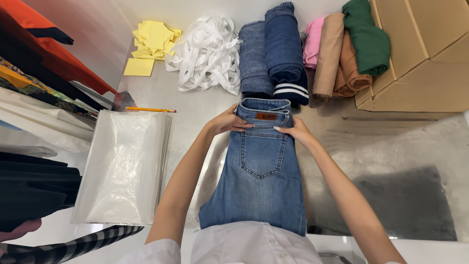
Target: The person takes a green shirt from a clothing rack, folds it neatly on a metal table, and places it on a stack. They then take a pair of blue jeans from the rack, fold them on the table, and add them to the stack.
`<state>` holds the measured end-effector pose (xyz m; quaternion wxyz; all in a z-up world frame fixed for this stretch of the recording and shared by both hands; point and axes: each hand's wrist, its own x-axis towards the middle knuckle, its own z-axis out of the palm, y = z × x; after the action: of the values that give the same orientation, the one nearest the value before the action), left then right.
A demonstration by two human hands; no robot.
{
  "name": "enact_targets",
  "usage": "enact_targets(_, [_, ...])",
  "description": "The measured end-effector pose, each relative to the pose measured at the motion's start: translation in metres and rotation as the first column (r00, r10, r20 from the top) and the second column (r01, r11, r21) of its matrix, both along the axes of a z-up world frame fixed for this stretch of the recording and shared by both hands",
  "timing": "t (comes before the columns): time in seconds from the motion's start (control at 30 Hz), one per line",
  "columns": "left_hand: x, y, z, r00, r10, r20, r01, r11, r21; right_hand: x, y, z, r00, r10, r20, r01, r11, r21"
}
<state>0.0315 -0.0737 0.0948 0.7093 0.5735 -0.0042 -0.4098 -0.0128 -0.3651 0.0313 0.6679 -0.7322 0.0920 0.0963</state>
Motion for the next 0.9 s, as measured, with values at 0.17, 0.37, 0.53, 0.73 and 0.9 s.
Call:
enact_targets(0.17, [-0.006, 0.002, -0.031, 0.999, 0.037, -0.036, -0.039, 0.997, -0.065, 0.002, -0.013, 0.000, 0.991, 0.097, 0.096, -0.090, 0.993, -0.072])
enact_targets(0.37, [-0.017, 0.012, -0.041, 0.965, 0.072, -0.252, -0.155, 0.931, -0.329, 0.005, -0.019, -0.038, 0.928, 0.189, 0.323, -0.061, 0.928, -0.368])
enact_targets(0.53, [-0.028, -0.011, -0.092, 0.976, 0.179, -0.123, -0.196, 0.969, -0.148, -0.022, -0.013, -0.039, 0.862, 0.219, 0.457, 0.042, 0.868, -0.495])
enact_targets(0.73, [-0.066, -0.014, -0.089, 0.925, 0.334, 0.181, -0.279, 0.921, -0.271, -0.039, -0.018, -0.018, 0.870, 0.235, 0.433, -0.002, 0.881, -0.473])
enact_targets(0.9, [-0.051, 0.002, -0.084, 0.959, 0.037, 0.280, -0.086, 0.983, 0.165, -0.058, -0.027, -0.019, 0.715, 0.454, 0.532, 0.054, 0.723, -0.689])
